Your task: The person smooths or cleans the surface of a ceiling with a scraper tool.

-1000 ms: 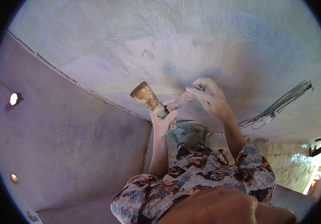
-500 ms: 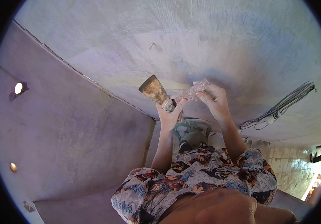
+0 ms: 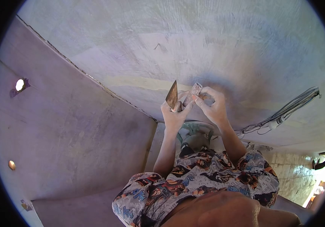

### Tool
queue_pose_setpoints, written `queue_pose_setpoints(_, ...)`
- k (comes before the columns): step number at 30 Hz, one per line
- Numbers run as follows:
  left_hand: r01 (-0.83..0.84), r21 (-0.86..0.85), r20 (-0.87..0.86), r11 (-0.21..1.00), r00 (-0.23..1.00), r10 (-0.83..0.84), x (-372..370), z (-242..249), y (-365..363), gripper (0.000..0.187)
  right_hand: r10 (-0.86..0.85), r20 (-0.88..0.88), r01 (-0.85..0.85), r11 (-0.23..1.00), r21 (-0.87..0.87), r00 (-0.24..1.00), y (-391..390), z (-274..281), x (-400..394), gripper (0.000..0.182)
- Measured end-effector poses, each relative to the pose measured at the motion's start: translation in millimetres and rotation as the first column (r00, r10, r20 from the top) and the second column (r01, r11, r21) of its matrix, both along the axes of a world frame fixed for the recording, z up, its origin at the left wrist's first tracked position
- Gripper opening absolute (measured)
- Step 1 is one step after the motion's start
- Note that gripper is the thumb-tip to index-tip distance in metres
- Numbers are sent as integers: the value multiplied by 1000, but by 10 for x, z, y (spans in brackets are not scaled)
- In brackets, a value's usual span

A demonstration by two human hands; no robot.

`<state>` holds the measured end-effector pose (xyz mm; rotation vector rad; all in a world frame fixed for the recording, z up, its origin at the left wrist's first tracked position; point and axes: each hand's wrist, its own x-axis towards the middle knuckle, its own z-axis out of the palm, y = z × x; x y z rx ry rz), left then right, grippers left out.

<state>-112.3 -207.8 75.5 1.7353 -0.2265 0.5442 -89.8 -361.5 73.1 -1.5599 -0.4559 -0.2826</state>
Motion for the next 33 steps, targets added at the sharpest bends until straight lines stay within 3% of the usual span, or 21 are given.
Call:
queue_pose_setpoints(2, 20, -12, -26, 1000, 999, -21, 18, 10, 10, 30, 45, -6, -45, 997, 57, 999, 18, -26, 38, 17)
queue_pose_setpoints(4, 40, -180, -32, 983, 998, -47, 14, -42, 3, 29, 84, -15, -82, 990, 113, 996, 13, -44, 48, 20)
queue_pose_setpoints(6, 55, -170, -50, 984, 997, -64, 18, -62, 15, 28, 170, -78, -149, 963, 226, 982, -1, -50, 53, 22)
queue_pose_setpoints(11, 139, -213, -107, 967, 981, -165, 56, -228, 53, 26, 166, -60, -147, 960, 237, 984, -56, -68, 71, 18)
queue_pose_setpoints(13, 134, -326, -150, 936, 970, -191, 49, -219, 12, 22, 193, -93, -163, 952, 258, 977, -79, -87, 83, 18)
queue_pose_setpoints(17, 116, -300, -165, 947, 971, -171, 50, -194, -2, 17, 160, -109, -127, 958, 258, 981, -91, -85, 80, 17)
queue_pose_setpoints(19, 75, -347, -315, 935, 930, -191, 22, -119, -12, 13, 151, -107, -120, 959, 259, 983, -91, -87, 86, 16)
queue_pose_setpoints(25, 55, -279, -154, 959, 983, -101, 62, -246, -54, 11, 161, -128, -115, 944, 309, 979, -76, -147, 124, 12)
queue_pose_setpoints(28, -32, -308, -308, 951, 949, -67, 36, -161, -73, 11, 181, -170, -125, 947, 297, 969, -75, -153, 146, 14)
queue_pose_setpoints(33, -34, -303, -217, 952, 976, -35, 75, -127, -106, 12, 229, -160, -151, 907, 394, 960, -46, -224, 164, 12)
